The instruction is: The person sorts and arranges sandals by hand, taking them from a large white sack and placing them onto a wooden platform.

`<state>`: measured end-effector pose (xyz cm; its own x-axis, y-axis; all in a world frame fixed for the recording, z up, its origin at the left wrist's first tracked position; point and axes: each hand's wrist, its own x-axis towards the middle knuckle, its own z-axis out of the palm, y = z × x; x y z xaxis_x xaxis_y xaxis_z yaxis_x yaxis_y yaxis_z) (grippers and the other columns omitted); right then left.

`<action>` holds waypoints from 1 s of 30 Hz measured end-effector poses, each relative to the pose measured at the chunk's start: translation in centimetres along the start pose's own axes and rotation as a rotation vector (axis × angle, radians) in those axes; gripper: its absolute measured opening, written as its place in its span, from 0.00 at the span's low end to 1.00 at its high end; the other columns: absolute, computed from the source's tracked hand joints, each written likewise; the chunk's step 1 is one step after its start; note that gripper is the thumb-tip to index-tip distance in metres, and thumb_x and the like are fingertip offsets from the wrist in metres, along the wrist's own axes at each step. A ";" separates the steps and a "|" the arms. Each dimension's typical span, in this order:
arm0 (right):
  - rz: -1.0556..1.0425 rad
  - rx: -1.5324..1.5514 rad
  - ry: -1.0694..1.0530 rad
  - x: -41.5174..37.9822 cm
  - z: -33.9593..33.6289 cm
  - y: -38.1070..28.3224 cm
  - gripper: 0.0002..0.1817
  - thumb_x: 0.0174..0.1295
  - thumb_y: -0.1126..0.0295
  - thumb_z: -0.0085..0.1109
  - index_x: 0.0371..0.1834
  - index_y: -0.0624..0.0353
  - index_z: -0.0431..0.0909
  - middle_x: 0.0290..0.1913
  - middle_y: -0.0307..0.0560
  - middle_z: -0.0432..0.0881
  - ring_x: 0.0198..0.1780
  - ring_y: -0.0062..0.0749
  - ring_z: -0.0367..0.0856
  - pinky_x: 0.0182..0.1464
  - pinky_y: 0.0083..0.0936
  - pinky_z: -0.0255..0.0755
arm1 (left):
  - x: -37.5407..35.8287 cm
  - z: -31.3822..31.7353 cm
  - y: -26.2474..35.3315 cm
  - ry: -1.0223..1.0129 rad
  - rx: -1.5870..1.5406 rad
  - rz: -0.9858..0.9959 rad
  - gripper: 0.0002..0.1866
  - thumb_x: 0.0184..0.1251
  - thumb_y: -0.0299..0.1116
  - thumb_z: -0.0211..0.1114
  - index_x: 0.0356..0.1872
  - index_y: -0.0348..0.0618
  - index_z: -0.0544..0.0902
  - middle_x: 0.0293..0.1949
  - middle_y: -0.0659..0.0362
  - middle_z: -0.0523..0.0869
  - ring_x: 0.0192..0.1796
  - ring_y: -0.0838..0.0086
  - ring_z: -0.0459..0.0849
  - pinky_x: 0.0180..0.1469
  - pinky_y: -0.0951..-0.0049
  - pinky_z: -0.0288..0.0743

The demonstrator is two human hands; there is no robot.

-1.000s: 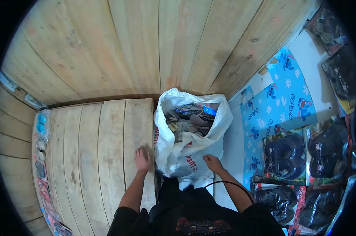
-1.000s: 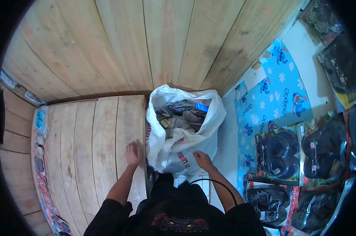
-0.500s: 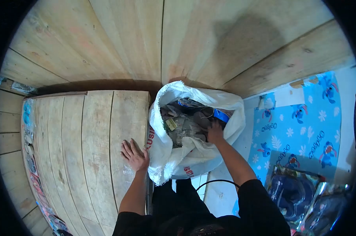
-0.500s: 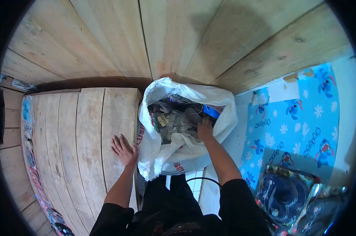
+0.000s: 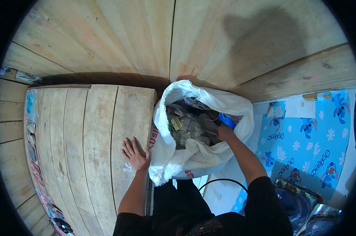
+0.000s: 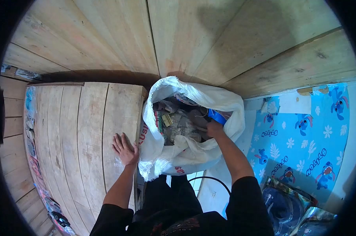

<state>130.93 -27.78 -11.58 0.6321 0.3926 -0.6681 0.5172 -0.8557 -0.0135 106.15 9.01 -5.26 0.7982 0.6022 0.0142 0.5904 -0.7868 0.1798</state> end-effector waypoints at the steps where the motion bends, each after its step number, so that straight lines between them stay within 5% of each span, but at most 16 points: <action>1: -0.077 0.194 -0.095 -1.0 -2.1 -0.9 0.15 0.44 0.58 0.65 0.36 0.49 0.82 0.45 0.59 0.75 0.52 0.54 0.74 0.51 0.44 0.70 | 0.0 -0.1 0.0 0.000 -0.004 0.006 0.37 0.61 0.50 0.53 0.69 0.44 0.59 0.72 0.45 0.51 0.75 0.53 0.43 0.72 0.47 0.32; 7: -0.335 0.130 0.153 -6.8 -6.6 -6.0 0.18 0.45 0.53 0.64 0.38 0.49 0.80 0.42 0.56 0.73 0.51 0.50 0.72 0.48 0.43 0.67 | -0.2 -0.3 -0.1 -0.022 0.026 0.004 0.38 0.60 0.49 0.53 0.70 0.44 0.57 0.73 0.46 0.49 0.76 0.54 0.41 0.72 0.47 0.33; 14: -0.528 0.131 0.572 -15.7 -12.7 -12.1 0.11 0.48 0.62 0.63 0.34 0.51 0.79 0.47 0.52 0.71 0.53 0.47 0.70 0.54 0.42 0.62 | -0.7 -0.8 -0.5 -0.002 -0.033 0.015 0.38 0.60 0.49 0.54 0.71 0.46 0.57 0.73 0.46 0.49 0.76 0.54 0.41 0.72 0.46 0.33; 22: -0.794 0.147 0.709 -22.6 -20.1 -23.1 0.08 0.50 0.65 0.62 0.31 0.53 0.77 0.48 0.52 0.73 0.52 0.46 0.71 0.56 0.40 0.61 | -1.2 -1.9 -3.7 -0.090 -0.267 0.122 0.37 0.59 0.49 0.57 0.68 0.43 0.61 0.73 0.46 0.46 0.76 0.55 0.39 0.73 0.48 0.30; 27: -1.063 0.109 0.571 -22.5 -20.8 -32.1 0.06 0.50 0.67 0.61 0.30 0.54 0.77 0.50 0.52 0.73 0.54 0.43 0.70 0.57 0.37 0.61 | -1.8 -4.7 -11.5 -0.416 -2.052 -0.384 0.36 0.64 0.56 0.50 0.66 0.41 0.63 0.66 0.48 0.62 0.66 0.55 0.60 0.66 0.51 0.51; 30: -1.208 0.025 0.504 -20.5 -19.2 -36.7 0.07 0.48 0.67 0.62 0.30 0.54 0.77 0.50 0.50 0.73 0.55 0.42 0.70 0.57 0.36 0.61 | -4.1 -8.7 -17.7 -0.438 -2.484 -0.535 0.37 0.67 0.61 0.46 0.65 0.39 0.65 0.61 0.49 0.72 0.60 0.56 0.72 0.63 0.53 0.64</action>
<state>110.02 2.03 16.90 -0.0724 0.9895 0.1253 0.8989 0.1192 -0.4217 91.36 21.66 0.03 0.8601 0.3097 -0.4053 -0.1918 0.9326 0.3057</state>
